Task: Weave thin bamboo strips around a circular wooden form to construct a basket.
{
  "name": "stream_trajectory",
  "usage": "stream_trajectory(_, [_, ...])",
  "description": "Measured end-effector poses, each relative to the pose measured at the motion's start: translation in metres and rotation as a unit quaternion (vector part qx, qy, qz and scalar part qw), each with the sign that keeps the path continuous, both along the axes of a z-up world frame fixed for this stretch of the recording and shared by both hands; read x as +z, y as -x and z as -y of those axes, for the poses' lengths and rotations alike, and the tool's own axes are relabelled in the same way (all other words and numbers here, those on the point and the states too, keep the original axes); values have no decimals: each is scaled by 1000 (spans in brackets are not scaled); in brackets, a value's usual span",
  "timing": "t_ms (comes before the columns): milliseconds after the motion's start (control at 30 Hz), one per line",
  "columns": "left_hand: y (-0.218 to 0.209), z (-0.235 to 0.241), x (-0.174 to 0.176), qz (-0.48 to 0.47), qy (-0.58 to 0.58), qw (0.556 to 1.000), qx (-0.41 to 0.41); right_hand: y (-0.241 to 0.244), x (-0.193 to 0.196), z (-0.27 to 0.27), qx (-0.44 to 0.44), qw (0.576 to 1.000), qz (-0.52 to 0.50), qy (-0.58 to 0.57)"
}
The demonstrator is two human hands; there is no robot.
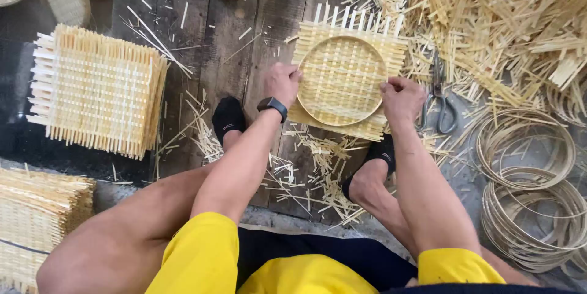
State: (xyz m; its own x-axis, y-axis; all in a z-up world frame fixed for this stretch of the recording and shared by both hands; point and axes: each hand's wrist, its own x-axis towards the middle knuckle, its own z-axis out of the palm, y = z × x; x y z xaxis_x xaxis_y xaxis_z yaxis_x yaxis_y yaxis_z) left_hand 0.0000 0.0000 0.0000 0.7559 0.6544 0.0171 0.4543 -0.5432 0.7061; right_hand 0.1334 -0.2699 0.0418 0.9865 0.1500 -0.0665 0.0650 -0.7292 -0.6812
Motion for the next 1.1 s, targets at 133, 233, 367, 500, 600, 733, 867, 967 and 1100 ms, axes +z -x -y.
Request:
stream_trajectory(133, [-2, 1, 20, -88, 53, 995, -2, 5, -14, 12, 29, 999, 25, 16])
stream_trajectory(233, [-17, -10, 20, -89, 93, 991, 40, -4, -6, 4, -17, 999, -38, -14])
stream_trajectory(367, [-11, -7, 16, -92, 118, 986, 71, -1, -9, 10, -12, 998, -62, -16])
stream_trajectory(500, [-20, -16, 13, -123, 109, 984, 69, -6, -30, 18, -14, 995, -87, -38])
stream_trajectory(600, [-13, -13, 2, -108, 164, 977, 85, 1, -13, 10, -42, 994, -79, -55])
stream_trajectory(733, [-16, -22, -8, -82, 261, 955, 110, -2, -14, 7, -60, 989, -121, -62])
stream_trajectory(867, [-5, -25, -32, -65, 378, 918, 101, -1, -10, 15, -2, 991, -118, -60])
stream_trajectory(967, [-21, -36, -30, -50, 396, 913, 85, -20, -21, 15, 11, 984, -157, -86])
stream_trajectory(1100, [-4, -28, -45, -34, 401, 912, 80, -24, -49, 30, 28, 980, -150, -126])
